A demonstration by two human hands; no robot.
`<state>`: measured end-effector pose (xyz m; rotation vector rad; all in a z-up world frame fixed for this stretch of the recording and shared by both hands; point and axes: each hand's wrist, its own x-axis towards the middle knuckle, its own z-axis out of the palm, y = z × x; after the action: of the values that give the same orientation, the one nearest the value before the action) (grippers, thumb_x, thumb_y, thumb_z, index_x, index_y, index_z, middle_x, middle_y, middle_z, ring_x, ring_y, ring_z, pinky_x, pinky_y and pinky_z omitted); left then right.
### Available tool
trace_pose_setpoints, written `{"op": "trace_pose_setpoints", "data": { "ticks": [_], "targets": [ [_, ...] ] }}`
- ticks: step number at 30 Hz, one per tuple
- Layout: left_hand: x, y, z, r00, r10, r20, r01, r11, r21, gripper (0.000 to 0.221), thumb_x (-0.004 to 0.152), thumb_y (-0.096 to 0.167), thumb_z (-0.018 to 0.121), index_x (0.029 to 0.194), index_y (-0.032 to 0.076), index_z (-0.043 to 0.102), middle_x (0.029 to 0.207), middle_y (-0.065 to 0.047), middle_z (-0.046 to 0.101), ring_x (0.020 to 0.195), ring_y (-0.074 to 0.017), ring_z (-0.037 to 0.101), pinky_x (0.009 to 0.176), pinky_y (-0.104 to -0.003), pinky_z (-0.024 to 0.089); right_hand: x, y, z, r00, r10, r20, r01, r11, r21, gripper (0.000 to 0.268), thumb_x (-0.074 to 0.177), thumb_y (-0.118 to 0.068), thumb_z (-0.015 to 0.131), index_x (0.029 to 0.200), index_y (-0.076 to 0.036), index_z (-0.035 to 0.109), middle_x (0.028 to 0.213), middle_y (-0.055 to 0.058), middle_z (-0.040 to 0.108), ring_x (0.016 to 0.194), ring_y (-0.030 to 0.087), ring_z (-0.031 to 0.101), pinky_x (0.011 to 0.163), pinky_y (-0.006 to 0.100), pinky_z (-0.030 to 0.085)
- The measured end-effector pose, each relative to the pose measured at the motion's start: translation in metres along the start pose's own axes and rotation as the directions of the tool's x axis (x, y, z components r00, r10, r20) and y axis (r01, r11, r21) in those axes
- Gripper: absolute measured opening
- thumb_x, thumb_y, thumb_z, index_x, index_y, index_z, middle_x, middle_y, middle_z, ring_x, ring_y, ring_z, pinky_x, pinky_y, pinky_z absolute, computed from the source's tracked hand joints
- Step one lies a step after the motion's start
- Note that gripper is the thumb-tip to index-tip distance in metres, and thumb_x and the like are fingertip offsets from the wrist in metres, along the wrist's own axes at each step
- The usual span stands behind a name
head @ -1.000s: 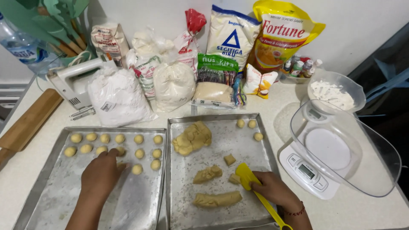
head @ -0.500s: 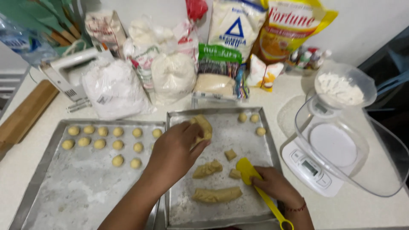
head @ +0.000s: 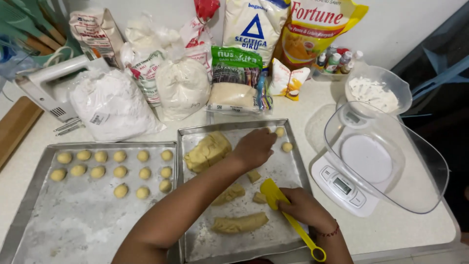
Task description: Rolling small portions of dough into balls and placing them on a baking tray
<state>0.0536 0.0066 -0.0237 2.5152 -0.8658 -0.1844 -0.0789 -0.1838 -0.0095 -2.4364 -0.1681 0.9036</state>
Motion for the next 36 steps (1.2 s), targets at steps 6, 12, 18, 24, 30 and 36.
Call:
{"op": "trace_pose_setpoints", "data": {
  "ticks": [6,12,18,24,30,36],
  "targets": [
    [0.036,0.020,0.045,0.997,0.056,0.054,-0.056,0.998,0.008,0.032,0.092,0.009,0.071,0.120,0.004,0.057,0.116,-0.019,0.058,0.096,-0.0327,0.061,0.060,-0.045,0.049,0.002,0.008,0.004,0.999,-0.038,-0.019,0.039,0.999,0.036,0.013,0.090,-0.023,0.057,0.088,-0.015,0.067,0.080,-0.003,0.067,0.073,0.010,0.057,0.068,0.029,0.043],
    [0.031,0.023,0.025,0.994,-0.095,0.057,0.101,0.987,-0.123,0.031,0.099,0.006,0.042,0.128,0.010,0.052,0.107,-0.019,0.057,0.084,-0.0364,0.060,0.054,-0.046,0.045,-0.003,0.000,0.002,1.000,-0.008,-0.023,0.008,1.000,0.007,0.016,0.092,-0.028,0.057,0.089,-0.015,0.066,0.081,-0.002,0.067,0.073,0.011,0.057,0.068,0.030,0.042],
    [-0.097,0.058,-0.107,0.989,-0.138,0.050,0.146,0.961,-0.237,0.021,0.105,0.020,0.049,0.125,0.016,0.057,0.117,-0.008,0.066,0.103,-0.0251,0.066,0.078,-0.037,0.063,-0.001,0.008,0.007,0.995,-0.076,-0.059,0.076,0.997,-0.007,0.013,0.089,-0.026,0.057,0.086,-0.015,0.065,0.080,-0.003,0.068,0.075,0.011,0.060,0.071,0.030,0.044],
    [-0.243,-0.032,-0.151,0.685,-0.682,-0.258,0.507,0.700,-0.503,0.022,0.092,0.021,0.072,0.112,0.015,0.064,0.105,-0.003,0.072,0.092,-0.0201,0.066,0.077,-0.035,0.054,0.002,0.008,0.006,0.998,-0.029,-0.049,0.030,0.999,0.020,0.016,0.092,-0.026,0.059,0.081,-0.015,0.062,0.081,-0.003,0.067,0.075,0.011,0.058,0.071,0.029,0.043],
    [-0.358,-0.093,-0.147,0.319,-0.923,-0.216,0.865,0.376,-0.333,0.039,0.098,0.017,0.070,0.136,0.012,0.065,0.119,-0.012,0.074,0.101,-0.0303,0.070,0.079,-0.044,0.054,0.000,0.001,0.005,0.999,0.046,-0.017,-0.044,0.995,0.089,0.023,0.099,-0.029,0.060,0.083,-0.014,0.065,0.078,-0.004,0.066,0.070,0.009,0.054,0.065,0.028,0.040],
    [-0.377,-0.147,-0.091,0.335,-0.919,-0.207,0.900,0.377,-0.218,0.032,0.095,0.022,0.069,0.126,0.014,0.072,0.120,-0.010,0.072,0.104,-0.0281,0.069,0.084,-0.042,0.054,0.002,0.003,0.007,0.999,0.022,-0.028,-0.019,0.995,0.094,0.024,0.100,-0.028,0.060,0.082,-0.014,0.066,0.078,-0.003,0.066,0.071,0.010,0.056,0.066,0.028,0.041]
  ]
}}
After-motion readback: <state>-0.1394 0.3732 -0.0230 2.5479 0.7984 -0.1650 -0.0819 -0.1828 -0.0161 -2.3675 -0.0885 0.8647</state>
